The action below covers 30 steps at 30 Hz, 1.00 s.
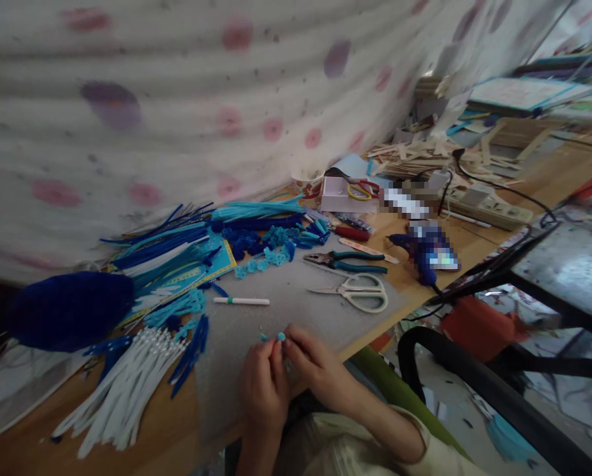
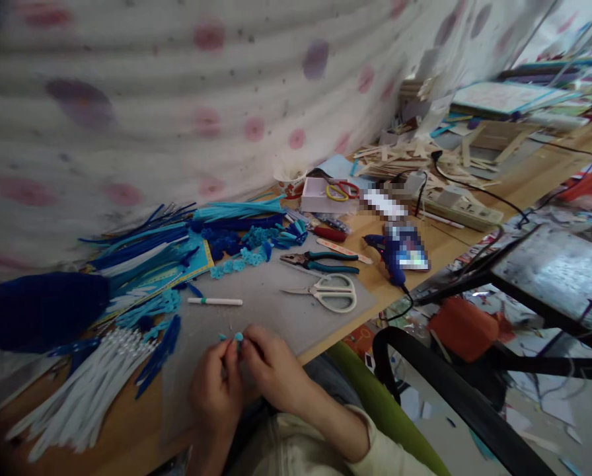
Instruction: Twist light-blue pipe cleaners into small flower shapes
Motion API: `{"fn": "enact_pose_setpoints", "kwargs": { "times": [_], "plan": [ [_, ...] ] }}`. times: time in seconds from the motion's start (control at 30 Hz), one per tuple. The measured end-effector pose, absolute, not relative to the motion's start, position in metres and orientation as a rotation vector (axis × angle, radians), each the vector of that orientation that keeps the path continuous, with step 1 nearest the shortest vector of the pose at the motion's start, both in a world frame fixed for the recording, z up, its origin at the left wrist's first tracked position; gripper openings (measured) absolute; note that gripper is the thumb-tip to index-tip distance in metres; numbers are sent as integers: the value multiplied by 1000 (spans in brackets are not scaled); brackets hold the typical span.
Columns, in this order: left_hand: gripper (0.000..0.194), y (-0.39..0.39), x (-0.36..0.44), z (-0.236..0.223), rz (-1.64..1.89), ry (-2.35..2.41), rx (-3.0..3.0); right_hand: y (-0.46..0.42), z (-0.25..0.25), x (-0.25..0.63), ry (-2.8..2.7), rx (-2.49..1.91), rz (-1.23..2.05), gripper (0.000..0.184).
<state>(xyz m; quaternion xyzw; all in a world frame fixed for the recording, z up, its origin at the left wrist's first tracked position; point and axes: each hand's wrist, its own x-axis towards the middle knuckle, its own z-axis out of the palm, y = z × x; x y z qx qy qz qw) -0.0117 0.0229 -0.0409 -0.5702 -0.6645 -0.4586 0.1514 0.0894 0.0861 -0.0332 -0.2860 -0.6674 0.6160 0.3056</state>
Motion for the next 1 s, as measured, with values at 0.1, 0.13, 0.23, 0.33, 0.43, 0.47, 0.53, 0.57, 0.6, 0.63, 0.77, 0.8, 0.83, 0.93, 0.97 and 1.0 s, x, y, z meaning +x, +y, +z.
{"fn": "enact_pose_setpoints", "kwargs": {
  "times": [0.1, 0.13, 0.23, 0.33, 0.43, 0.47, 0.53, 0.57, 0.6, 0.63, 0.77, 0.8, 0.83, 0.93, 0.97, 1.0],
  "plan": [
    [23, 23, -2, -29, -1677, -2195, -1396, 94, -29, 98, -2085, -541, 1115, 18],
    [27, 23, 2, -25, -1821, -2290, -1311, 96, -29, 100, -2122, -479, 999, 18],
    [35, 25, 10, -18, -2241, -2486, -1072, 96, -31, 99, -2055, -385, 888, 18],
    [39, 28, 12, -18, -2606, -2529, -865, 86, -35, 94, -1876, -462, 1007, 22],
    [42, 29, 9, -23, -2845, -2496, -802, 80, -34, 96, -1803, -529, 1260, 29],
    [42, 28, 6, -23, -2852, -2517, -822, 81, -33, 99, -1815, -540, 1332, 30],
    [42, 26, 1, -23, -2761, -2604, -882, 87, -28, 105, -1858, -570, 1334, 28],
    [41, 24, -1, -22, -2691, -2651, -923, 91, -26, 109, -1874, -597, 1256, 23],
    [40, 23, -3, -20, -2624, -2686, -974, 95, -23, 112, -1892, -607, 1157, 17],
    [40, 21, -5, -19, -2567, -2704, -1039, 98, -20, 114, -1916, -605, 1062, 8],
    [40, 16, -8, -14, -2572, -2666, -1268, 105, -13, 115, -2040, -498, 887, 11],
    [40, 15, -8, -13, -2642, -2656, -1272, 105, -12, 114, -2044, -486, 864, 12],
    [40, 14, -8, -12, -2715, -2652, -1261, 105, -11, 114, -2038, -484, 845, 12],
    [37, 13, -9, -10, -2805, -2662, -1218, 103, -10, 114, -2019, -497, 868, 11],
    [34, 13, -9, -10, -2783, -2670, -1219, 102, -11, 114, -2018, -509, 921, 10],
    [32, 12, -10, -10, -2741, -2677, -1233, 101, -11, 114, -2021, -526, 993, 9]
  ]
}}
